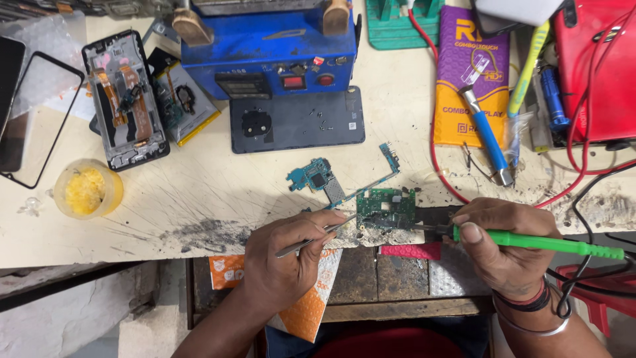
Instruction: The person solders a disassembled smartphone motherboard clamped at the repair bench, holding the board with tweezers in one hand while applying a green-handled soldering iron with the other. They work on the board's components throughout, with a disassembled phone, screen, and other phone parts on the bench nearby.
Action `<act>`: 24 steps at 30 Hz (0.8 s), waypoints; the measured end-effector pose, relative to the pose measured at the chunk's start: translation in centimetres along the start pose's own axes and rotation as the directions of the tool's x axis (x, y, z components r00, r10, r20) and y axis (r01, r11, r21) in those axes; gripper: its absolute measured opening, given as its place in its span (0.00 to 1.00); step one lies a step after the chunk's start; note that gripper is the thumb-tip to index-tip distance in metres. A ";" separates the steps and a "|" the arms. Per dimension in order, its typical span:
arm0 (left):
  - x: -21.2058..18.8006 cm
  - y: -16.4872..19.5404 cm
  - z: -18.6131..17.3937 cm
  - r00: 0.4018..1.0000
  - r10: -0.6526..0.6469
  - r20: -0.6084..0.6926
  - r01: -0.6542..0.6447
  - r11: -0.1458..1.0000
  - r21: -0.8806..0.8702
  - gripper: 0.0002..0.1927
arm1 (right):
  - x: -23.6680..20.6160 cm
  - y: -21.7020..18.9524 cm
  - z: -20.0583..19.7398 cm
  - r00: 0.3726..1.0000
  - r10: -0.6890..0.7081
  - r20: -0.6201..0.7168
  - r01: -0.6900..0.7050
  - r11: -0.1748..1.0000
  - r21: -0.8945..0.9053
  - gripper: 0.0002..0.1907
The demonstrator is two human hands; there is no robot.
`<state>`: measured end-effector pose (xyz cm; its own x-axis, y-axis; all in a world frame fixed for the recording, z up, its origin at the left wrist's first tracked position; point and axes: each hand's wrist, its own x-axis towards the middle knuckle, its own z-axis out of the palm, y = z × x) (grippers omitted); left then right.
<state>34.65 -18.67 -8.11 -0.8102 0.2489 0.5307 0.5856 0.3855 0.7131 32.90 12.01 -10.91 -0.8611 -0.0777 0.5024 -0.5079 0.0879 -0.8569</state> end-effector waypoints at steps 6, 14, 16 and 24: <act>0.0 0.1 -0.1 1.000 0.013 -0.012 -0.012 0.999 0.033 0.16 | 0.3 -0.3 0.1 0.999 0.037 0.006 -0.037 0.999 0.033 0.08; 0.1 0.2 0.0 0.999 0.045 -0.022 -0.044 0.999 0.020 0.15 | 0.7 -0.5 0.0 0.999 0.026 0.020 -0.027 0.998 0.050 0.08; -0.1 0.1 0.1 0.999 0.043 -0.025 -0.042 0.999 0.030 0.16 | 0.7 -0.5 -0.2 0.999 0.028 0.039 -0.028 0.999 0.015 0.08; -0.9 -0.3 0.2 0.991 0.022 -0.133 -0.054 0.969 -0.243 0.10 | -0.2 0.2 -0.3 0.997 0.005 -0.076 0.000 0.998 0.063 0.09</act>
<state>35.19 -18.82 -8.94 -0.7864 0.1374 0.6023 0.6174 0.1444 0.7733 32.93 12.39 -11.17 -0.8629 -0.0018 0.5053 -0.5052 0.0249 -0.8626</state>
